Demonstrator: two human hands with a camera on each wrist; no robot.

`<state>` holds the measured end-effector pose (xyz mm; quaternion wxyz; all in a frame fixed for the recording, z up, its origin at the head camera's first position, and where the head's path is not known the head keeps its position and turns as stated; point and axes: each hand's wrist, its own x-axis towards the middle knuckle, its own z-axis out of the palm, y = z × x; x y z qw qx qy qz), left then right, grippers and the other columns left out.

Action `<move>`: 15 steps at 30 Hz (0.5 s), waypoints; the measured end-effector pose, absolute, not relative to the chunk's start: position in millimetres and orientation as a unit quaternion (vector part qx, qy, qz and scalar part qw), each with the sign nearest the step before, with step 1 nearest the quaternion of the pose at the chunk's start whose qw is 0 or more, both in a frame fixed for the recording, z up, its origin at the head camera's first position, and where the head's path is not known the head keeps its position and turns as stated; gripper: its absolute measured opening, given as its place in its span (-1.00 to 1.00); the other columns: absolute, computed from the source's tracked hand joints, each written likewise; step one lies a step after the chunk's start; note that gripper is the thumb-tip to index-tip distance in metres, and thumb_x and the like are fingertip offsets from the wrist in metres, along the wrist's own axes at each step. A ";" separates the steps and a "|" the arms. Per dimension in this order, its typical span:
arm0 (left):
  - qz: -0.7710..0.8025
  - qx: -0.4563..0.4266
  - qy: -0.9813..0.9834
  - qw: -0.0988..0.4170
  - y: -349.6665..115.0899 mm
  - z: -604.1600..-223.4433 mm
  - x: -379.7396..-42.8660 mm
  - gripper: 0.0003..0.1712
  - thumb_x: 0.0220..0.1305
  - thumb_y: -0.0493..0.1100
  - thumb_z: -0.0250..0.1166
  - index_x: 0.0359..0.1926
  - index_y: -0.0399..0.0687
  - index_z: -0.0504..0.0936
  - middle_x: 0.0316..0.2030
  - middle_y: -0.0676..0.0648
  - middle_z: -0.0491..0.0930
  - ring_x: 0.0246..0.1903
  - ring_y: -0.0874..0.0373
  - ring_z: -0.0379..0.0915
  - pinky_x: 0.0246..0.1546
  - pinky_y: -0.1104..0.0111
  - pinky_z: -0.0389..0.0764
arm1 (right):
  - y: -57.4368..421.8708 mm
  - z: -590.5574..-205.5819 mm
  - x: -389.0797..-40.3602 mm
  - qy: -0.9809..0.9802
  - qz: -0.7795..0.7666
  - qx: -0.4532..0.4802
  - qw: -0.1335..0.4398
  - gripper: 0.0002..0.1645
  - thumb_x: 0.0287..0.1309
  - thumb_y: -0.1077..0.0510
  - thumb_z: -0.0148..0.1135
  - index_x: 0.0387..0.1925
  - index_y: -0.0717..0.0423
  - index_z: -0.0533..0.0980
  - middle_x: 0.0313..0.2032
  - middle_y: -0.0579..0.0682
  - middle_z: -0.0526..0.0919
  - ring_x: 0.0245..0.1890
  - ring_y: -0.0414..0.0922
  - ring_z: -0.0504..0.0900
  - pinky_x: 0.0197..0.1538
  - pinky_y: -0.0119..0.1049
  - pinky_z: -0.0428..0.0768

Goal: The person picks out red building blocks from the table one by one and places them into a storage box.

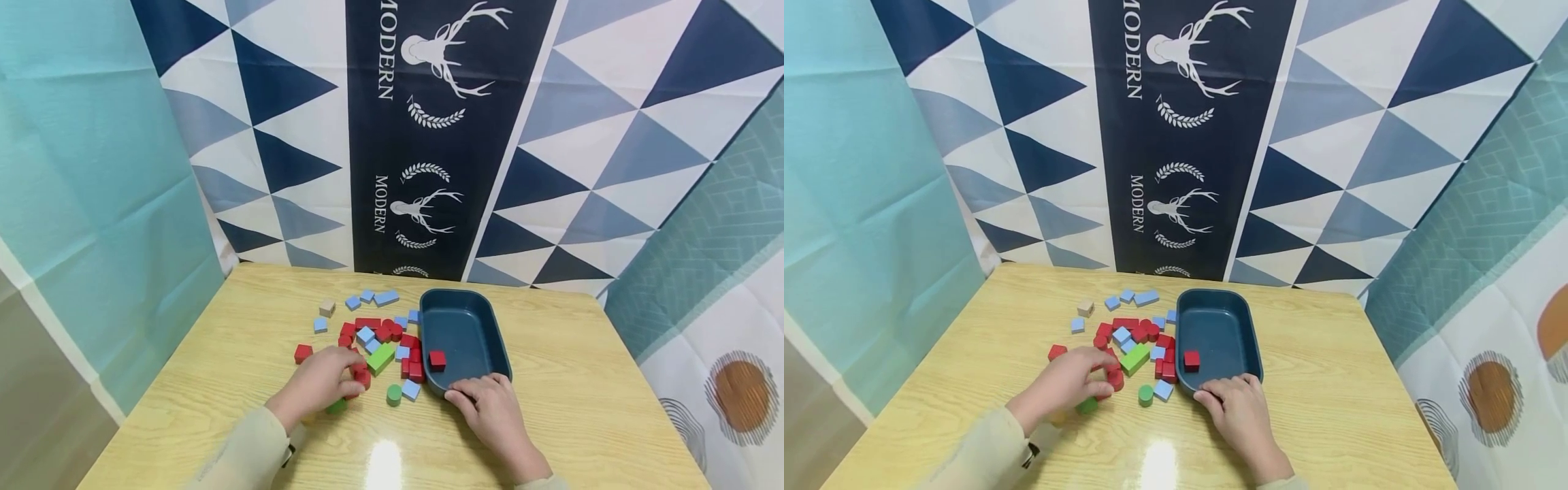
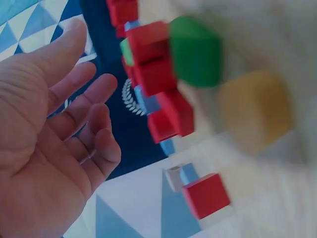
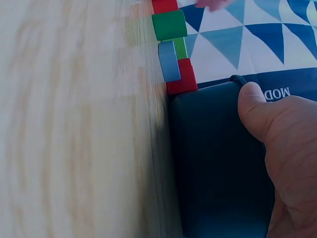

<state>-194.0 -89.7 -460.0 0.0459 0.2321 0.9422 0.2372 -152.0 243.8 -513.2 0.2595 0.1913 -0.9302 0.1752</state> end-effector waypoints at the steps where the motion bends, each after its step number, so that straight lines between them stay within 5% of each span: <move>1: 0.227 0.242 0.942 0.047 -89.6 -463.4 -191.8 -0.54 0.27 0.04 0.57 0.14 0.01 0.77 0.01 0.02 0.79 0.00 0.06 0.66 0.12 0.09 0.71 | 243.7 -512.9 -152.2 -0.930 0.176 0.191 0.259 -0.88 0.06 0.00 0.63 -0.34 -0.19 0.80 -0.35 -0.26 0.85 -0.32 -0.34 0.75 0.06 -0.04 0.54; 7: 0.185 0.254 0.949 0.024 -84.6 -481.5 -186.1 -0.56 0.23 0.05 0.61 0.06 0.02 0.76 -0.10 0.06 0.76 -0.15 0.19 0.60 0.01 0.19 0.70 | 243.8 -513.6 -151.4 -0.933 0.178 0.188 0.252 -0.88 0.07 0.00 0.64 -0.34 -0.19 0.80 -0.35 -0.27 0.84 -0.32 -0.33 0.75 0.07 -0.03 0.56; 15: 0.141 0.242 0.960 -0.025 -71.4 -493.2 -189.0 -0.53 0.31 0.13 0.54 0.10 -0.01 0.75 -0.05 -0.02 0.78 -0.06 0.05 0.68 0.04 0.11 0.72 | 243.9 -514.8 -150.1 -0.935 0.182 0.181 0.246 -0.88 0.07 0.00 0.64 -0.33 -0.20 0.80 -0.35 -0.28 0.84 -0.31 -0.34 0.74 0.09 -0.03 0.56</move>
